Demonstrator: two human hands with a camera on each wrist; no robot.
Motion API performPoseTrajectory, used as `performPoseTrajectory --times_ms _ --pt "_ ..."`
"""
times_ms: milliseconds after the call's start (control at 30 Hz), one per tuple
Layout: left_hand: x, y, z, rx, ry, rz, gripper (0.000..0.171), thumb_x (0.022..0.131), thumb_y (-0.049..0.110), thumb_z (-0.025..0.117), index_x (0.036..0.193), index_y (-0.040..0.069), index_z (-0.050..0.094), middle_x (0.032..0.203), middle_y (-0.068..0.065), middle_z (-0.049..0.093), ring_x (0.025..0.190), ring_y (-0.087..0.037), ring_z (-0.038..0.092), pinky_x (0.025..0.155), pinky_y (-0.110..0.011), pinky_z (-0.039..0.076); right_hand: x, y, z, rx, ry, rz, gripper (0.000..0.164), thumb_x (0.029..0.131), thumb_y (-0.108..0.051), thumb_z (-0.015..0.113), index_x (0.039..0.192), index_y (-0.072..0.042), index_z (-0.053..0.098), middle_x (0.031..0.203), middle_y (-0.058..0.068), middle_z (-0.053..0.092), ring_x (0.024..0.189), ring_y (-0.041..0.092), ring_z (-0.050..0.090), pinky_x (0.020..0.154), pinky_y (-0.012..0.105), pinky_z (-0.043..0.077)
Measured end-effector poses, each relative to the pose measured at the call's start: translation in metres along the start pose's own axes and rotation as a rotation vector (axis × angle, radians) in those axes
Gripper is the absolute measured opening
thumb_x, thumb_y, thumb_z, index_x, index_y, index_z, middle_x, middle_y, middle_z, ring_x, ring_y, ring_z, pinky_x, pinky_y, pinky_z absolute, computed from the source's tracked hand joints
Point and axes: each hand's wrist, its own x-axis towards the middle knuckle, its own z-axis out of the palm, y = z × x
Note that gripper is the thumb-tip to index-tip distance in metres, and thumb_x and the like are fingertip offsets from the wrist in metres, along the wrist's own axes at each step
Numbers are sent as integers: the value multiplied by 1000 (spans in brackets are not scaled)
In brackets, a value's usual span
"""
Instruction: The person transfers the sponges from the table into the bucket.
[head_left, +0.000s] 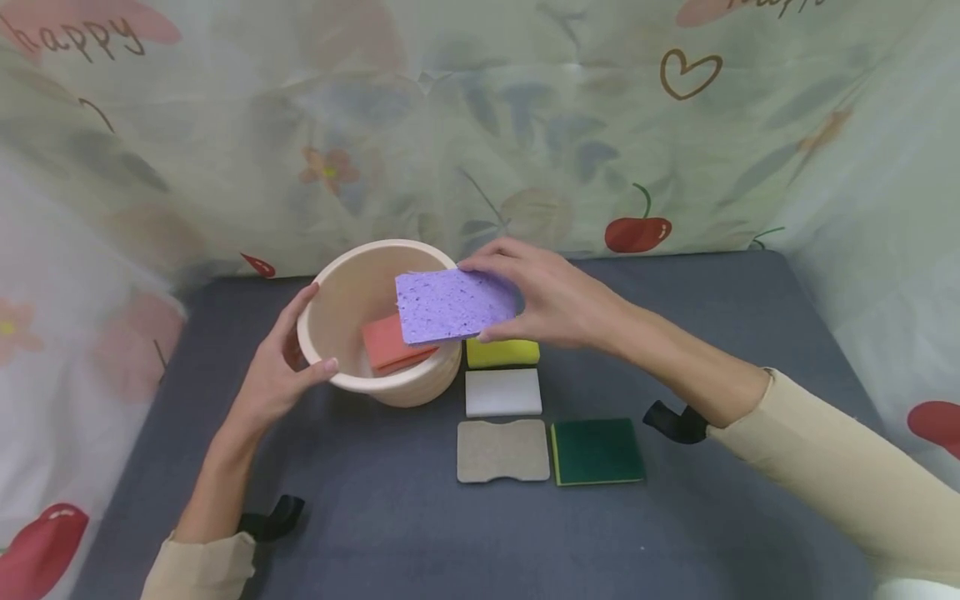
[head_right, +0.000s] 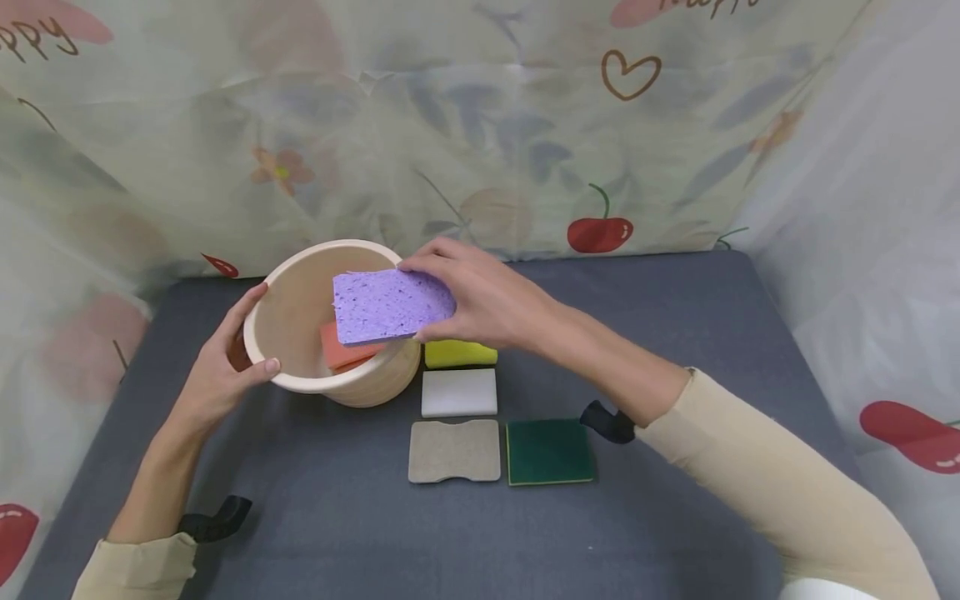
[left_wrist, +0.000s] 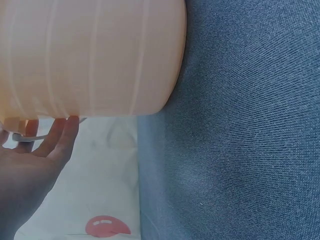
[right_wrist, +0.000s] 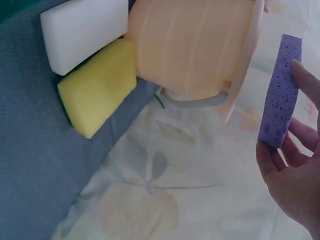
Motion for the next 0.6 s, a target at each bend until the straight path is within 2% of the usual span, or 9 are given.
performPoseTrajectory --times_ms 200,367,600 --pt "1 -1 1 -20 0 0 94 81 -10 71 158 19 26 159 -12 28 129 -21 45 89 -17 47 16 2 5 -17 -3 -10 71 77 -33 86 138 -10 58 129 4 57 119 17 52 99 32 43" --pt "0 0 1 -24 13 -5 95 80 -14 69 158 19 26 159 -13 27 128 -19 46 88 -16 47 28 1 11 -2 -14 -3 69 79 -33 84 138 -10 57 129 3 56 116 16 52 96 30 43" --pt "0 1 2 -18 5 -25 95 80 -13 68 159 19 24 159 -14 27 129 -25 44 90 -16 47 42 -1 19 19 -27 53 67 80 -31 82 139 -13 57 129 2 53 115 15 50 97 29 41"
